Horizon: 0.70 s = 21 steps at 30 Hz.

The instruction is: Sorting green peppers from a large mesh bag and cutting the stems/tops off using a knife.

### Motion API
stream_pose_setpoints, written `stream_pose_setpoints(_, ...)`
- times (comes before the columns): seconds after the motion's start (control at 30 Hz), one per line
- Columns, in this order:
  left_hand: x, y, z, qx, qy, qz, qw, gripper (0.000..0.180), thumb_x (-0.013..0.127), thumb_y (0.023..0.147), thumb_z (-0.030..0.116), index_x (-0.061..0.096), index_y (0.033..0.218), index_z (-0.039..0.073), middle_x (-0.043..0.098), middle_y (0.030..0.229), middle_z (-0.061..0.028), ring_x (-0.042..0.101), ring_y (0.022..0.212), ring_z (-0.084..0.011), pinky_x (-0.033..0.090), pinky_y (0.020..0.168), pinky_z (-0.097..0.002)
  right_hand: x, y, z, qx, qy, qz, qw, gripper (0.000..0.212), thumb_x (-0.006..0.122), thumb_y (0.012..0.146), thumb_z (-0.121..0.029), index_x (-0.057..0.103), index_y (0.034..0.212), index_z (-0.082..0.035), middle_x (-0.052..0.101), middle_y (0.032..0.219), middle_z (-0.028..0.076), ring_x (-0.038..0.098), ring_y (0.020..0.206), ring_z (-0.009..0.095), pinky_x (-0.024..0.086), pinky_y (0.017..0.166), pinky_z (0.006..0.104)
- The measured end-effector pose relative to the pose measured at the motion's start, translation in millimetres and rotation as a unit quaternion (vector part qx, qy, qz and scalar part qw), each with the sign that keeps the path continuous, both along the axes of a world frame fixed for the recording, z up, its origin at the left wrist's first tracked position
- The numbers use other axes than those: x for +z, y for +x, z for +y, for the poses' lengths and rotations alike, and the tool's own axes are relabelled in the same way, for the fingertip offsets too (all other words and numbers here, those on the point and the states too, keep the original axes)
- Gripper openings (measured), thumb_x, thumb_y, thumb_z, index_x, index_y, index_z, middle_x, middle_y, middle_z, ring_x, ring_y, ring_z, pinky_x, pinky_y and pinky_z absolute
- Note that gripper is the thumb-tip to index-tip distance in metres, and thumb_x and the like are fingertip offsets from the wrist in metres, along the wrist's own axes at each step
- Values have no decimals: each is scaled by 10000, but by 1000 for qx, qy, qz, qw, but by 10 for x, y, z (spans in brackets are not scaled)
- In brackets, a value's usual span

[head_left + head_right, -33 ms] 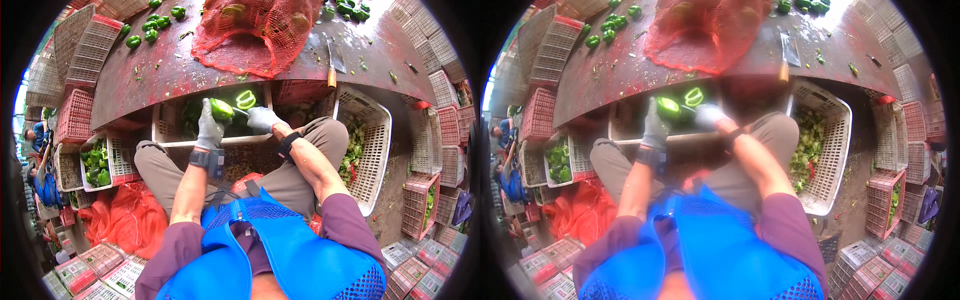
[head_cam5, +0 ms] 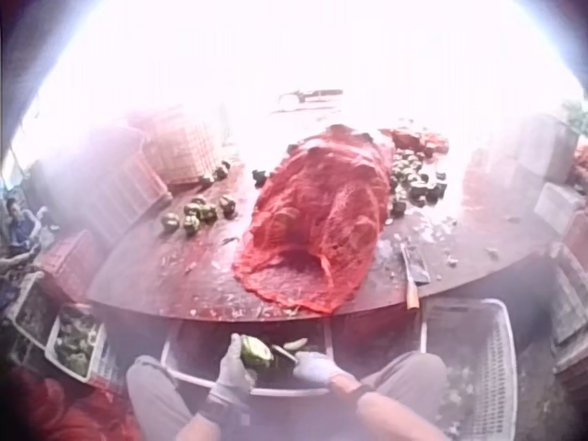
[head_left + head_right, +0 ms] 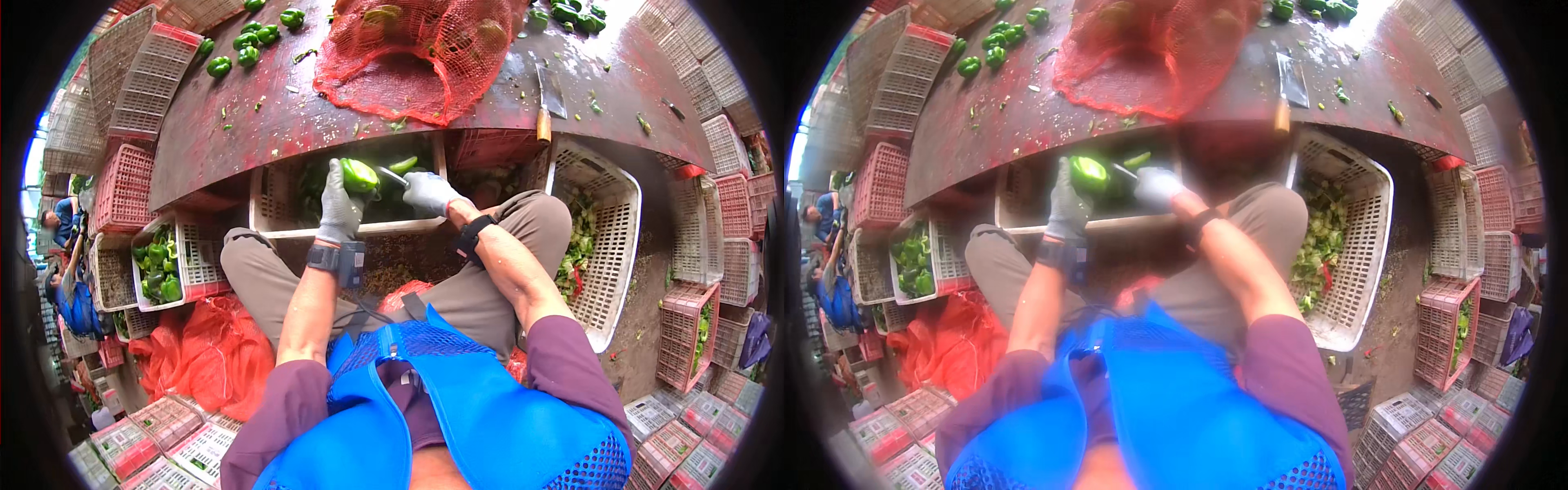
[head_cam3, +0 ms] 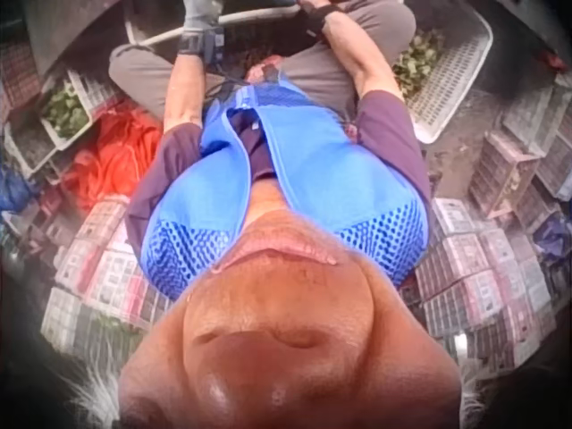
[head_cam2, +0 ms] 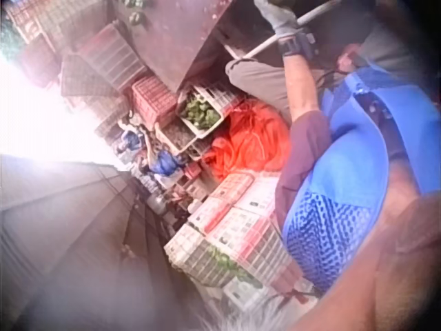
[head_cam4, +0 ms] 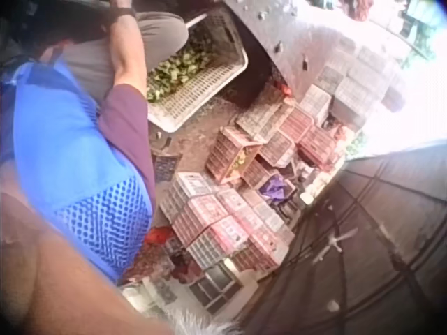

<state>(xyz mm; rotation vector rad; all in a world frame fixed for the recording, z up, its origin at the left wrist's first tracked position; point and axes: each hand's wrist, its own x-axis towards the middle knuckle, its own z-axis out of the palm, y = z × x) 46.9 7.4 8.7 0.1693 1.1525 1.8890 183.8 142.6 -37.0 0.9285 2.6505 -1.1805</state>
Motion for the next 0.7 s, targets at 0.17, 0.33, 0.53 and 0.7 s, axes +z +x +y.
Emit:
stream_pose_setpoints(0.17,-18,49,2,-27,-6,187,982,582,512,1031,400,348,1478,65,572,1218,-94,610,1019,-174,528,903,-365,370,-105,-240,-246,-501,208,803,319,593,953,-448,606,875,-139,571,666,-14,506,497,97,398,416,255)
stream_pose_setpoints(0.33,117,270,44,-92,-27,422,901,572,521,1032,352,359,1478,33,491,1362,-120,474,1246,-198,376,1065,-322,736,17,-332,-245,-636,242,691,296,613,941,-443,629,970,-148,608,733,-16,519,517,108,442,456,264)
stream_pose_setpoints(0.53,331,236,103,-154,0,268,951,497,607,991,269,453,1401,32,535,1258,-71,524,1121,-131,437,971,-277,638,77,-286,-239,-598,371,669,327,608,954,-168,550,1265,-89,637,1065,43,622,926,149,525,812,322)
stream_pose_setpoints(0.7,320,351,215,-121,23,285,951,438,600,994,173,465,1389,41,567,1201,-45,559,1020,-99,484,881,-247,620,-26,-304,-265,-466,445,718,460,673,914,-92,509,1344,-82,630,1100,35,613,974,122,516,816,273)
